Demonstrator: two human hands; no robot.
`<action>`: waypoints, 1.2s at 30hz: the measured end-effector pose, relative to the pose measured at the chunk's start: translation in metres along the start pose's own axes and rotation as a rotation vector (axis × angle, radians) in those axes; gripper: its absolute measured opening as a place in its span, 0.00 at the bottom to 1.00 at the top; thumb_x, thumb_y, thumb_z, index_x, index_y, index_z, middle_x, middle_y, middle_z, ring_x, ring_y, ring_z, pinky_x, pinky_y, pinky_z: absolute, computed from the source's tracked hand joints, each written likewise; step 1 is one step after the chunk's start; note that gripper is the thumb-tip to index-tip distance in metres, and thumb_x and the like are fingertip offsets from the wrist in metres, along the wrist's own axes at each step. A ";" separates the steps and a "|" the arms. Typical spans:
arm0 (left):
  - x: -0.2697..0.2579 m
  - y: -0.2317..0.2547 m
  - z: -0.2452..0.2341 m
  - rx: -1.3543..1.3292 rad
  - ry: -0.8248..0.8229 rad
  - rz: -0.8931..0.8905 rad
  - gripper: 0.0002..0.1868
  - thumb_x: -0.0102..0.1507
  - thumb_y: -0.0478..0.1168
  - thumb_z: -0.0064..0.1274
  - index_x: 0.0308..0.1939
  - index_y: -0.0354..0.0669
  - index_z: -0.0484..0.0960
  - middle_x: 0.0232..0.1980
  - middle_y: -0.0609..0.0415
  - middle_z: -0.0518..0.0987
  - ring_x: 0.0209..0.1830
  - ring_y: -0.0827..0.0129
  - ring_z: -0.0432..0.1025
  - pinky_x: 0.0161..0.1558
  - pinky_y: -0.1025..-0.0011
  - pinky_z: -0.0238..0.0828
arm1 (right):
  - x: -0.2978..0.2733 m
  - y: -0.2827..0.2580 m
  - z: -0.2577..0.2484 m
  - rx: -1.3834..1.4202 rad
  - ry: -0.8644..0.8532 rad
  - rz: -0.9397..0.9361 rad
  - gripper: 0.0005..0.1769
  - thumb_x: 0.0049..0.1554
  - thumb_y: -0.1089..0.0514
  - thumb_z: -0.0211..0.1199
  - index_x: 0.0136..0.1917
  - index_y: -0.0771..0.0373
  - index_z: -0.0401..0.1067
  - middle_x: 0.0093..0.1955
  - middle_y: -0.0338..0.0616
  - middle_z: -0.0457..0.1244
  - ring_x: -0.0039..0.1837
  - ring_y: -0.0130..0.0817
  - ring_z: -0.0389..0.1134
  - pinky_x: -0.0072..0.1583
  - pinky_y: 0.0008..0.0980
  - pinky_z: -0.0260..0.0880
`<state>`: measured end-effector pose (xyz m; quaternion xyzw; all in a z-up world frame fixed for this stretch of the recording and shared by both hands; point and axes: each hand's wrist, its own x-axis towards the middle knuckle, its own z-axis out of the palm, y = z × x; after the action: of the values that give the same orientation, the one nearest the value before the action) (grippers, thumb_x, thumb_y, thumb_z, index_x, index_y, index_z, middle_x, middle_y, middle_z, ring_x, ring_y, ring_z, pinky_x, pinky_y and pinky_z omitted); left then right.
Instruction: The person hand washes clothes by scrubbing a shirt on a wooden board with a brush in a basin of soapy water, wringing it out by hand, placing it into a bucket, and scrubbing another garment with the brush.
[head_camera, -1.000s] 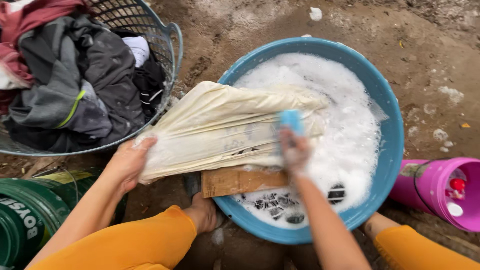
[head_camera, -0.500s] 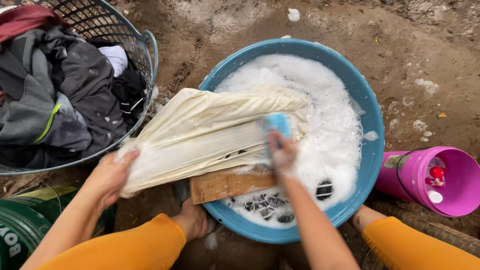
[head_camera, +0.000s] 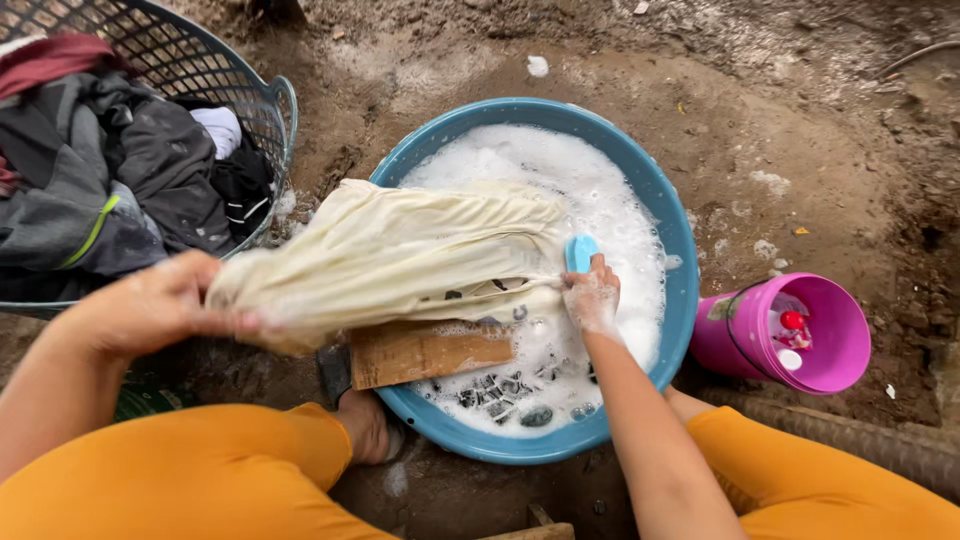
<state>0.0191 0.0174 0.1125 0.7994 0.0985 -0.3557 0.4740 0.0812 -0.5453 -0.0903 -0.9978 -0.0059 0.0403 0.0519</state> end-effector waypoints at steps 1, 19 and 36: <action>-0.005 0.017 -0.006 -0.105 -0.018 0.168 0.24 0.52 0.42 0.68 0.48 0.32 0.84 0.45 0.50 0.87 0.45 0.69 0.77 0.50 0.71 0.72 | 0.000 0.007 -0.005 0.004 0.011 0.004 0.07 0.50 0.52 0.71 0.44 0.46 0.85 0.60 0.53 0.62 0.59 0.47 0.66 0.61 0.43 0.67; -0.120 0.264 0.059 -0.521 0.001 1.033 0.40 0.62 0.33 0.62 0.74 0.41 0.56 0.66 0.45 0.74 0.65 0.53 0.76 0.62 0.56 0.77 | -0.024 0.115 -0.308 1.421 0.957 0.123 0.06 0.56 0.69 0.74 0.45 0.64 0.78 0.44 0.38 0.69 0.46 0.24 0.68 0.51 0.24 0.68; -0.117 0.240 0.144 -0.919 -0.045 1.019 0.41 0.59 0.28 0.64 0.73 0.35 0.62 0.63 0.43 0.76 0.62 0.54 0.76 0.62 0.58 0.82 | -0.108 0.136 -0.318 1.716 0.939 0.077 0.10 0.51 0.69 0.65 0.47 0.72 0.81 0.45 0.46 0.73 0.46 0.33 0.74 0.54 0.31 0.77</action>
<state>-0.0160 -0.2087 0.3120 0.4562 -0.1589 -0.0268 0.8752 0.0006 -0.7155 0.2197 -0.5351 0.0794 -0.3685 0.7560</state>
